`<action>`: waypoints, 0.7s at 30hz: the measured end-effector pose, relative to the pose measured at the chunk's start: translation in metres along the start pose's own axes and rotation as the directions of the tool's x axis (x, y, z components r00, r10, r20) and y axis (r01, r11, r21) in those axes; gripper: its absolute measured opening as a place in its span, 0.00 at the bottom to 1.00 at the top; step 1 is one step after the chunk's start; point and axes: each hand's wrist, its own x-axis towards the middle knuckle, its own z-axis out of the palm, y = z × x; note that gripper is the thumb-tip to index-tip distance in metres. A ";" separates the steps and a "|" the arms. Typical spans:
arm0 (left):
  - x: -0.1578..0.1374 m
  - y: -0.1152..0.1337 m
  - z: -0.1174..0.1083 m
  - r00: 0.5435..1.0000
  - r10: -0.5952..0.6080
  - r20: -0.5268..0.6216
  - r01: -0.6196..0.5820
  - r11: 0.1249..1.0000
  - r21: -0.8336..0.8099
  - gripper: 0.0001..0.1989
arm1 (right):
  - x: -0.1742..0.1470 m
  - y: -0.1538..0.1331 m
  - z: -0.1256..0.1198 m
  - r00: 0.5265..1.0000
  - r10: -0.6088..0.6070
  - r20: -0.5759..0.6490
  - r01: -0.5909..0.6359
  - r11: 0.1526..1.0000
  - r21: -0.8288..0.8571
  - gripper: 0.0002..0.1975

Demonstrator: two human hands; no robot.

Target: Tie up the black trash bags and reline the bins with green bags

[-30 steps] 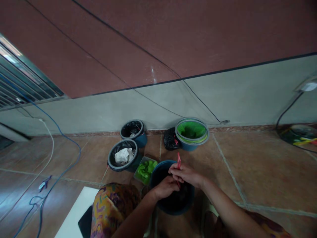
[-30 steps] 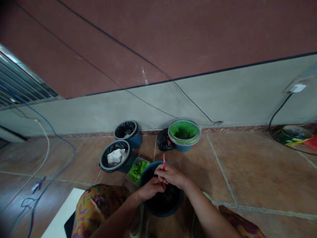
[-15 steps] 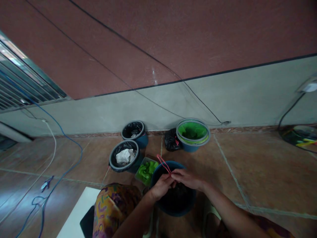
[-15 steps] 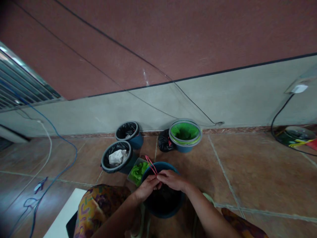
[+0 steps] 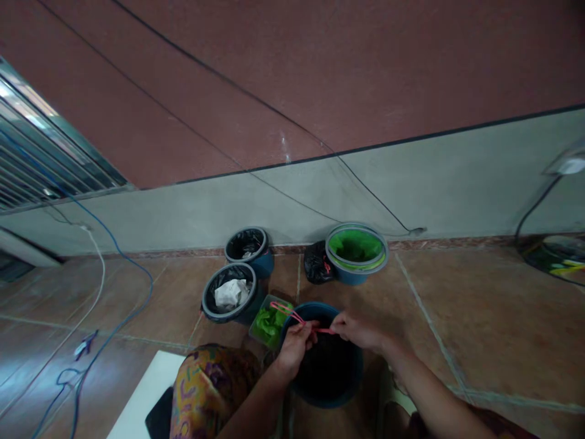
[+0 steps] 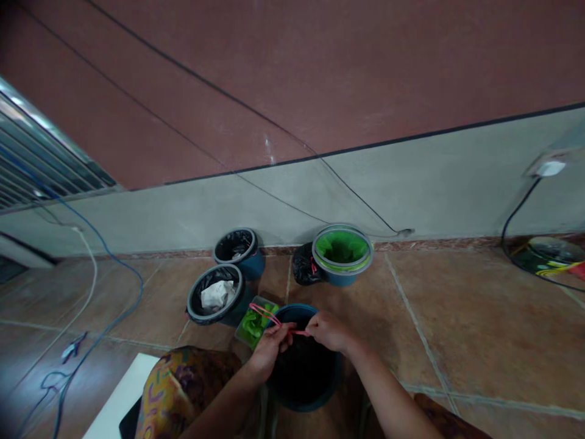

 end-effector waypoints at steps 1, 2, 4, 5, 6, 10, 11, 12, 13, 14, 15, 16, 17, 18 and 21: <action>0.000 0.001 0.000 1.000 0.010 -0.008 -0.010 1.000 0.002 0.32 | -0.003 -0.002 -0.002 1.000 0.004 0.024 -0.004 1.000 0.008 0.12; 0.001 0.002 0.000 1.000 0.025 -0.016 -0.025 1.000 0.001 0.30 | -0.006 -0.005 -0.003 0.999 0.011 0.052 -0.012 1.000 0.022 0.11; 0.002 0.003 0.000 0.999 0.045 -0.021 -0.045 0.999 0.008 0.26 | -0.012 -0.011 -0.003 0.990 0.028 0.135 -0.039 0.996 0.078 0.10; 0.002 0.004 0.000 0.999 0.046 -0.017 -0.046 0.999 0.013 0.25 | -0.014 -0.013 -0.002 0.981 0.029 0.192 -0.052 0.992 0.114 0.10; 0.002 0.005 0.000 0.999 0.041 -0.010 -0.040 0.999 0.018 0.23 | -0.016 -0.014 -0.001 0.967 0.025 0.253 -0.062 0.988 0.142 0.10; 0.001 0.006 0.000 0.998 0.009 0.060 -0.014 0.995 0.095 0.15 | -0.013 -0.007 0.006 0.938 0.041 0.343 -0.047 0.999 0.010 0.08; 0.000 0.008 0.000 0.996 0.015 0.087 -0.028 0.990 0.142 0.13 | -0.010 -0.004 0.007 0.959 0.059 0.278 -0.040 0.997 -0.073 0.08; 0.000 0.010 0.000 0.992 0.029 0.123 -0.054 0.978 0.201 0.11 | -0.006 -0.002 0.007 0.982 0.056 0.179 -0.031 0.990 -0.141 0.08; -0.001 0.013 0.001 0.985 0.050 0.164 -0.093 0.959 0.268 0.09 | -0.003 -0.001 0.006 0.998 0.028 0.060 -0.016 0.983 -0.183 0.08; -0.002 0.016 0.001 0.975 0.074 0.208 -0.142 0.931 0.336 0.08 | -0.001 -0.002 0.006 0.998 -0.020 -0.053 0.010 0.981 -0.193 0.09; -0.004 0.021 0.001 0.962 0.099 0.254 -0.198 0.895 0.400 0.08 | 0.001 -0.003 0.005 0.988 -0.075 -0.137 0.051 0.984 -0.173 0.11; -0.005 0.026 0.002 0.947 0.125 0.296 -0.256 0.851 0.459 0.08 | 0.003 -0.005 0.005 0.975 -0.131 -0.182 0.107 0.985 -0.135 0.12; -0.007 0.031 0.002 0.931 0.152 0.331 -0.313 0.800 0.512 0.08 | 0.004 -0.007 0.006 0.966 -0.178 -0.190 0.164 0.983 -0.086 0.13; -0.009 0.036 0.003 0.915 0.181 0.359 -0.366 0.744 0.559 0.08 | 0.004 -0.010 0.007 0.964 -0.204 -0.173 0.201 0.979 -0.033 0.14; -0.014 0.044 0.004 0.873 0.280 0.401 -0.486 0.584 0.650 0.08 | 0.005 -0.014 0.012 0.970 -0.218 -0.112 0.229 0.969 0.097 0.15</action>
